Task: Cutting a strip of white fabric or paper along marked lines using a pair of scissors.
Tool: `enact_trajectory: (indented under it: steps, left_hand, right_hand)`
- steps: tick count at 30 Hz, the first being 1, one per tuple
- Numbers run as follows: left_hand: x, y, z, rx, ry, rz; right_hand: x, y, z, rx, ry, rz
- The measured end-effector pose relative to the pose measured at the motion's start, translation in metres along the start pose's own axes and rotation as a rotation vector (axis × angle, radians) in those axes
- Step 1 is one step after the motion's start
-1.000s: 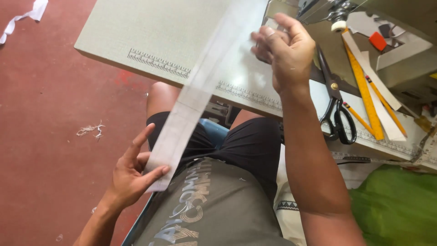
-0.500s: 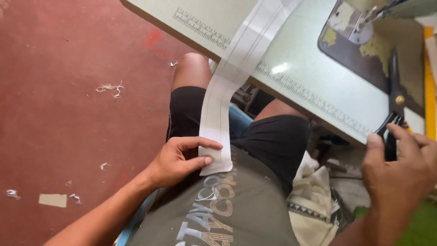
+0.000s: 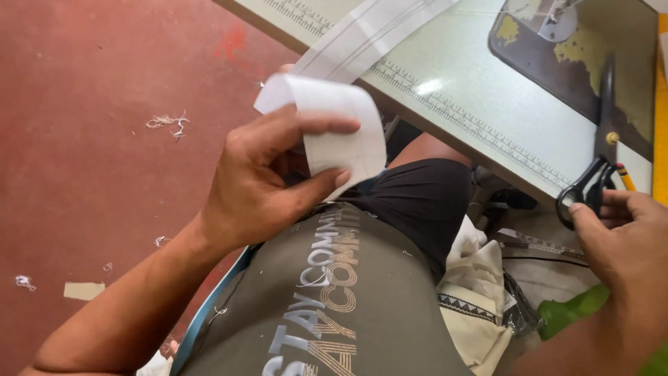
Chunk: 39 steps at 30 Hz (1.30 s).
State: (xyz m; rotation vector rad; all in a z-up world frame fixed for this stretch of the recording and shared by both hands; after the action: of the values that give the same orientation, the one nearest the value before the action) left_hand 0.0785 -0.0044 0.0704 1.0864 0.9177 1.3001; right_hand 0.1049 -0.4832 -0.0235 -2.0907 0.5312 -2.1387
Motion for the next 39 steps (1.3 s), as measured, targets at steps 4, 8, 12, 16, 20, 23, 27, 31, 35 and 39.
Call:
enact_trajectory:
  steps: [4, 8, 12, 16, 20, 23, 27, 31, 35, 39]
  left_hand:
    - [-0.013, 0.02, 0.023, -0.056, -0.042, 0.12]
    - [-0.03, 0.036, 0.033, -0.131, -0.074, 0.085]
    - [-0.044, 0.045, 0.039, -0.15, -0.069, 0.064]
    - [-0.054, 0.049, 0.041, -0.157, -0.05, 0.08]
    - [-0.051, 0.033, 0.041, -0.022, 0.077, -0.06]
    - [-0.052, 0.023, 0.038, 0.031, 0.119, -0.188]
    - [-0.06, 0.021, 0.03, 0.067, 0.069, -0.146]
    - [-0.061, 0.021, 0.022, -0.018, 0.026, -0.041]
    - [-0.064, 0.027, 0.014, -0.159, -0.024, 0.077]
    - [-0.066, 0.031, 0.012, -0.212, -0.073, 0.087]
  right_hand:
    - [0.012, -0.031, -0.033, -0.222, -0.137, 0.208]
    - [-0.01, -0.038, -0.067, -0.366, -0.225, 0.553]
    - [-0.059, -0.036, -0.106, -0.341, -0.369, 0.786]
    - [-0.048, -0.138, -0.136, 0.029, -0.368, 1.023]
    - [-0.034, -0.194, -0.155, 0.138, -0.468, 1.107]
    - [-0.03, -0.206, -0.154, 0.2, -0.432, 1.061]
    - [-0.019, -0.231, -0.149, 0.077, -0.413, 0.993]
    - [-0.019, -0.229, -0.148, 0.23, -0.269, 0.861]
    - [-0.015, -0.234, -0.149, 0.253, -0.188, 0.782]
    - [-0.014, -0.237, -0.149, 0.254, -0.179, 0.768]
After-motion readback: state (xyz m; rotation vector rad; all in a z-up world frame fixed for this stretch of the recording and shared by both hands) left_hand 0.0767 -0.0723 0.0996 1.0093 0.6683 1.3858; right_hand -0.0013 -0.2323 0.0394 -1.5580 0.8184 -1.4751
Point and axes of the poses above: each hand's wrist, its own z-axis towards the middle knuckle, its own x-axis out of the back of the hand, y = z × x, the point moved 10 cm from there along z, towards the middle knuckle, and after that the axes turned 8 degrees about -z, right-handed, at the moved point
